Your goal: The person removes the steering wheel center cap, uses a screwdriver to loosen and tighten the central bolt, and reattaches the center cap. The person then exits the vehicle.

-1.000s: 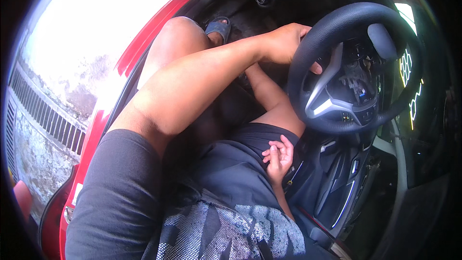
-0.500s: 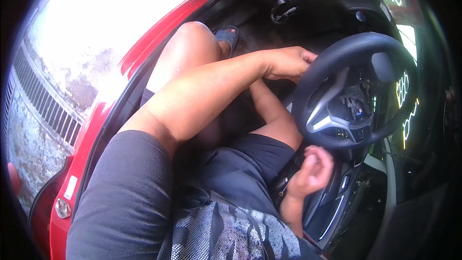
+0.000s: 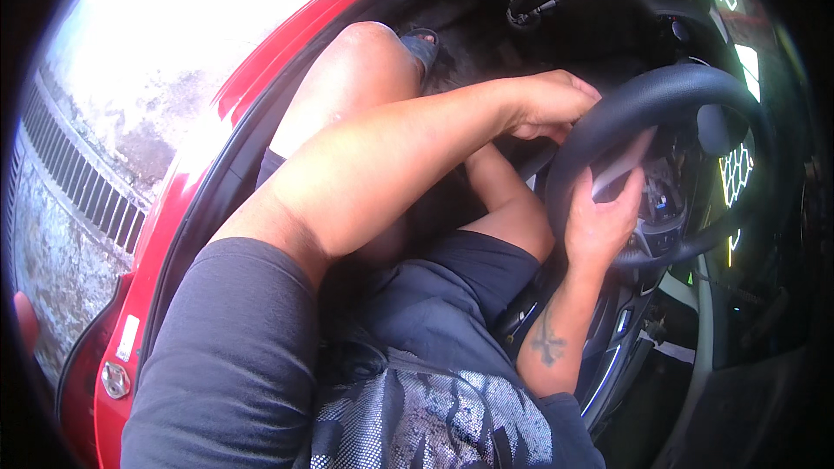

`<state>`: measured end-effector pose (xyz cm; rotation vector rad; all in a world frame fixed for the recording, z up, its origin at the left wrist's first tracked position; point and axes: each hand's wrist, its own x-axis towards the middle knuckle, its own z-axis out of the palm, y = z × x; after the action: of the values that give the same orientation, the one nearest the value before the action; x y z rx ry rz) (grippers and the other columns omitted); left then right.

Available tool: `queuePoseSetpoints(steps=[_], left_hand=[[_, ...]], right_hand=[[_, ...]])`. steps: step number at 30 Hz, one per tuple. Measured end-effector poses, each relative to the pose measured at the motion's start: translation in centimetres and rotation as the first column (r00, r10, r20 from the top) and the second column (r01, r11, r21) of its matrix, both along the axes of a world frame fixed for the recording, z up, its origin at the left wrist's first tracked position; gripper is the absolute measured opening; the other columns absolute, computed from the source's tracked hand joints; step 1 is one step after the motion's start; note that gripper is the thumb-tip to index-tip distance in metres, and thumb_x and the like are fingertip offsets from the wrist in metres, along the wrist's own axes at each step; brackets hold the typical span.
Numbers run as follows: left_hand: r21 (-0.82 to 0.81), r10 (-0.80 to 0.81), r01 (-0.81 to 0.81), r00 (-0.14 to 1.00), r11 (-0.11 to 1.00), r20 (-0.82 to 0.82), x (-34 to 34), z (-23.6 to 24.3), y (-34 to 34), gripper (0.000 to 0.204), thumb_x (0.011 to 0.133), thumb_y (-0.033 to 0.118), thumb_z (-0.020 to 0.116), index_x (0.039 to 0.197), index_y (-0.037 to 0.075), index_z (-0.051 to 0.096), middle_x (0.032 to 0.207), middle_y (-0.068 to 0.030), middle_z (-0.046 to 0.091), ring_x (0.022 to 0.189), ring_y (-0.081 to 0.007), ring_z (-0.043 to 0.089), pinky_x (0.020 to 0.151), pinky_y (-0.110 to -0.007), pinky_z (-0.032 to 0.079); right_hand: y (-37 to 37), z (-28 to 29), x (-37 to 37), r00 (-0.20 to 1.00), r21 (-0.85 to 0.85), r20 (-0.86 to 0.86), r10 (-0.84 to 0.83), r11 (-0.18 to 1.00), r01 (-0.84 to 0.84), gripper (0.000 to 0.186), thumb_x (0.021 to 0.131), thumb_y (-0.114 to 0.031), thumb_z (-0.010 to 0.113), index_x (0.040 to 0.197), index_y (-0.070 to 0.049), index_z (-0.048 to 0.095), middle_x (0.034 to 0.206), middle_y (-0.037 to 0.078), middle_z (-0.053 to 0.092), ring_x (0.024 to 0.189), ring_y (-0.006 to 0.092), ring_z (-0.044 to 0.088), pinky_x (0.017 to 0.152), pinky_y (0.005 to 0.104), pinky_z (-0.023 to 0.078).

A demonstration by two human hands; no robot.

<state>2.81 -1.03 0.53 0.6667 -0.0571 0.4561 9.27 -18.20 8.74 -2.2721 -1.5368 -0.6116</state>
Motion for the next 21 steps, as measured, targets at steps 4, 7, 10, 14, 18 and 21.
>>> queuePoseSetpoints(steps=[4, 7, 10, 14, 18, 21], left_hand=[[0.020, 0.024, -0.023, 0.999, 1.000, -0.037, -0.3, 0.4, -0.2, 0.029, 0.099, 0.021, 0.077, 0.123, 0.004, 0.075, 0.105, -0.0036, 0.073, 0.094, -0.0135, 0.070, 0.086, -0.035, 0.061], [0.004, -0.003, 0.003, 1.000, 1.000, -0.003, -0.3, 0.5, -0.3, 0.030, 0.100, 0.022, 0.076, 0.123, 0.003, 0.072, 0.100, -0.0040, 0.072, 0.087, -0.0134, 0.070, 0.079, -0.035, 0.063], [-0.016, -0.034, 0.035, 0.999, 0.999, 0.031, -0.6, 0.5, -0.2, 0.030, 0.101, 0.022, 0.075, 0.123, 0.002, 0.070, 0.097, -0.0049, 0.070, 0.081, -0.0139, 0.070, 0.073, -0.035, 0.064], [-0.056, -0.068, 0.068, 0.998, 0.996, -0.006, -1.4, 1.4, -0.4, 0.032, 0.098, 0.016, 0.075, 0.125, 0.001, 0.070, 0.113, -0.0109, 0.070, 0.102, -0.0202, 0.069, 0.093, -0.039, 0.059], [-0.052, -0.065, 0.064, 0.998, 0.997, -0.018, -1.6, 1.4, -0.4, 0.034, 0.097, 0.015, 0.076, 0.128, 0.001, 0.070, 0.123, -0.0137, 0.071, 0.113, -0.0226, 0.069, 0.103, -0.041, 0.056], [-0.054, -0.074, 0.074, 0.997, 0.996, 0.004, -1.3, 1.0, -0.4, 0.034, 0.099, 0.018, 0.075, 0.128, 0.001, 0.070, 0.122, -0.0126, 0.071, 0.113, -0.0220, 0.069, 0.103, -0.041, 0.056]], right_hand=[[-0.2, -0.6, 0.2, 0.999, 0.037, -0.002, 0.048, 0.998, -0.048, 0.065, 0.091, -0.022, 0.084, 0.144, 0.006, 0.057, 0.132, 0.027, 0.069, 0.120, 0.0376, 0.068, 0.106, 0.0437, 0.050], [0.0, -1.1, 0.4, 0.994, 0.109, -0.070, 0.085, 0.991, -0.077, 0.061, 0.093, -0.019, 0.082, 0.143, 0.007, 0.057, 0.130, 0.026, 0.070, 0.117, 0.0345, 0.069, 0.105, 0.0416, 0.050], [0.0, -1.1, 0.2, 0.962, 0.150, -0.250, 0.106, 0.986, -0.070, 0.057, 0.094, -0.019, 0.080, 0.139, 0.008, 0.059, 0.126, 0.028, 0.067, 0.115, 0.0415, 0.069, 0.102, 0.0459, 0.052], [0.0, -1.2, 0.3, 0.970, 0.175, -0.204, 0.132, 0.980, -0.097, 0.052, 0.096, -0.022, 0.079, 0.135, 0.009, 0.061, 0.121, 0.029, 0.067, 0.111, 0.0458, 0.068, 0.100, 0.0500, 0.052], [0.2, -0.6, 0.7, 0.994, 0.082, 0.050, 0.100, 0.991, -0.103, 0.052, 0.098, -0.027, 0.077, 0.133, 0.008, 0.063, 0.118, 0.028, 0.067, 0.111, 0.0468, 0.065, 0.098, 0.0520, 0.050], [0.5, -0.8, 0.2, 0.995, 0.131, 0.002, 0.098, 0.987, -0.097, 0.050, 0.099, -0.028, 0.076, 0.131, 0.008, 0.064, 0.118, 0.028, 0.068, 0.112, 0.0462, 0.065, 0.098, 0.0518, 0.050]])
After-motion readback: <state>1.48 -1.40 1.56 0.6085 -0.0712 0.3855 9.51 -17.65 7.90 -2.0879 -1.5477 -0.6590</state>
